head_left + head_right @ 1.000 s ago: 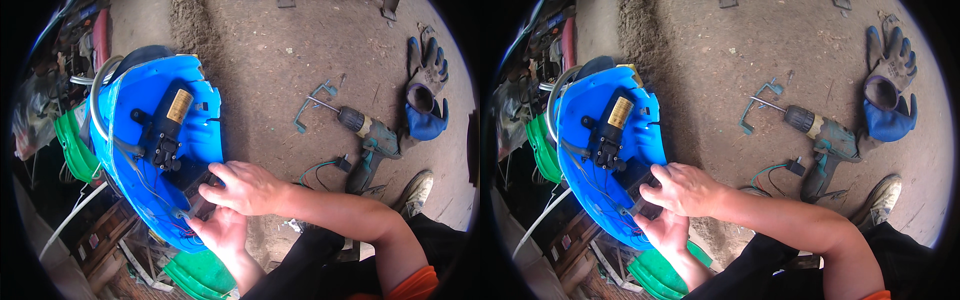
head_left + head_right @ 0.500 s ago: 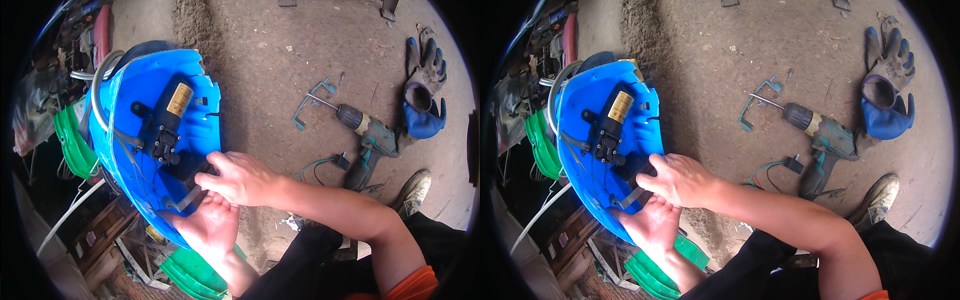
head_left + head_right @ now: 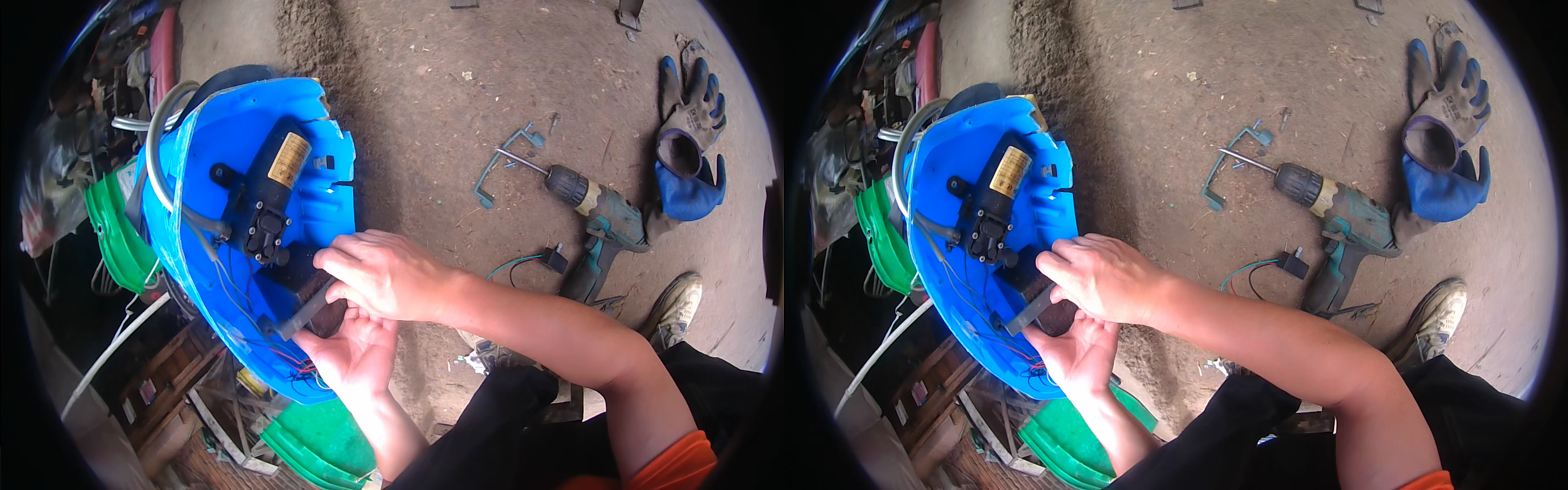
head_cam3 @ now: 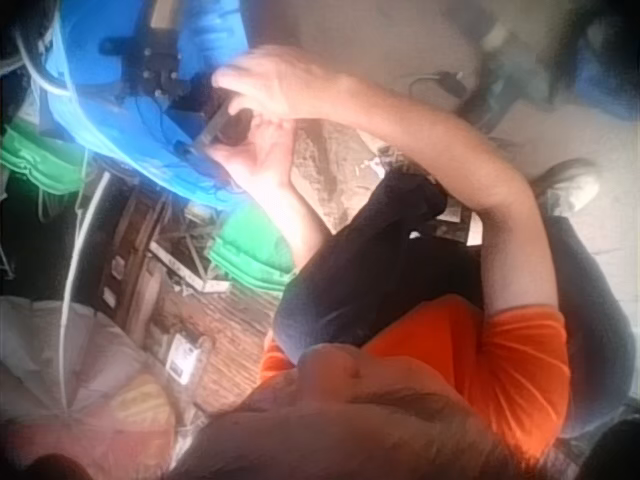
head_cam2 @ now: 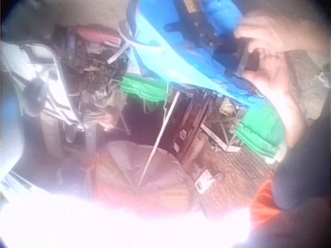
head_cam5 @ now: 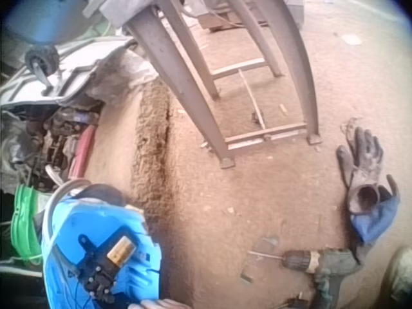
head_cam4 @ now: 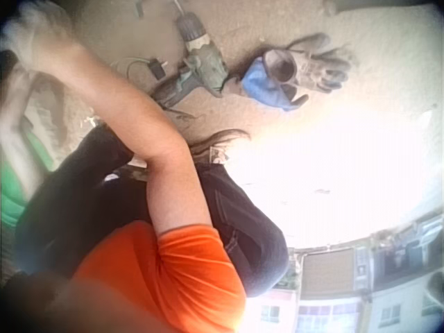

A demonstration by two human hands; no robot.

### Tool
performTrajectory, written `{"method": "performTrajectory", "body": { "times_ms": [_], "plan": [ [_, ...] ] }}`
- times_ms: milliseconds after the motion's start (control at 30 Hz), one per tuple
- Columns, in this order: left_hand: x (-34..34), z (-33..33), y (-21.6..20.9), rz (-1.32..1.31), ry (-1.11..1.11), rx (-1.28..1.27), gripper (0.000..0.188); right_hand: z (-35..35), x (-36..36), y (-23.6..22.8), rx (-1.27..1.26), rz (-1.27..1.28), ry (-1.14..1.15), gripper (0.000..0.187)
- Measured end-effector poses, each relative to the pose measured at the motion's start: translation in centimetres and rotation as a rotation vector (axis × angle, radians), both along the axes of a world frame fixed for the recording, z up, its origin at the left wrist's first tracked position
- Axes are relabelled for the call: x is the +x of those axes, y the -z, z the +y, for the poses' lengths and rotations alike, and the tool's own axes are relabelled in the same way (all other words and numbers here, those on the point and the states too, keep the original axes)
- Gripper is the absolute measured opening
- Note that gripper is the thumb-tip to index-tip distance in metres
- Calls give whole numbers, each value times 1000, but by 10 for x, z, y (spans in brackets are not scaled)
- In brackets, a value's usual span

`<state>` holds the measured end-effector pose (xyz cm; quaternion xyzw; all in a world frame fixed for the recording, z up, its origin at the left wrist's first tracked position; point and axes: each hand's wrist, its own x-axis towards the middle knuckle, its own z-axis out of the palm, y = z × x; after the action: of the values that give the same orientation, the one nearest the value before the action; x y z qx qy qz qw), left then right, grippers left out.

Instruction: The person sits on the floor and works on a blue plastic container, manipulating internal wires and components. They use pliers to strip wire ends and a power drill to secure a black rectangular component inside the container.

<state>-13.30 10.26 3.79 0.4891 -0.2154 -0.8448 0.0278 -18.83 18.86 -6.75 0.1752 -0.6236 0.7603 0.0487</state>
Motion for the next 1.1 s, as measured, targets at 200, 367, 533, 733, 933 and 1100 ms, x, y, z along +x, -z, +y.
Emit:
{"method": "performTrajectory", "body": {
  "times_ms": [200,367,533,733,933,1100],
  "plan": [
    [1,3,-2,40,-33,50,81,5,-2,0,57,-19,-23,31],
    [4,-2,-10,10,-54,114,85,9,0,-4,101,-67,-37,29],
    [7,-6,-14,10,51,36,83,11,3,-12,142,-122,-112,33],
    [5,-10,-18,87,-85,213,92,75,25,-12,29,-336,160,41],
    [4,-12,-16,124,-208,410,84,177,100,27,103,-799,1051,18],
    [1,-8,-25,99,-338,423,78,211,132,32,485,-1192,847,34]
  ]
}}
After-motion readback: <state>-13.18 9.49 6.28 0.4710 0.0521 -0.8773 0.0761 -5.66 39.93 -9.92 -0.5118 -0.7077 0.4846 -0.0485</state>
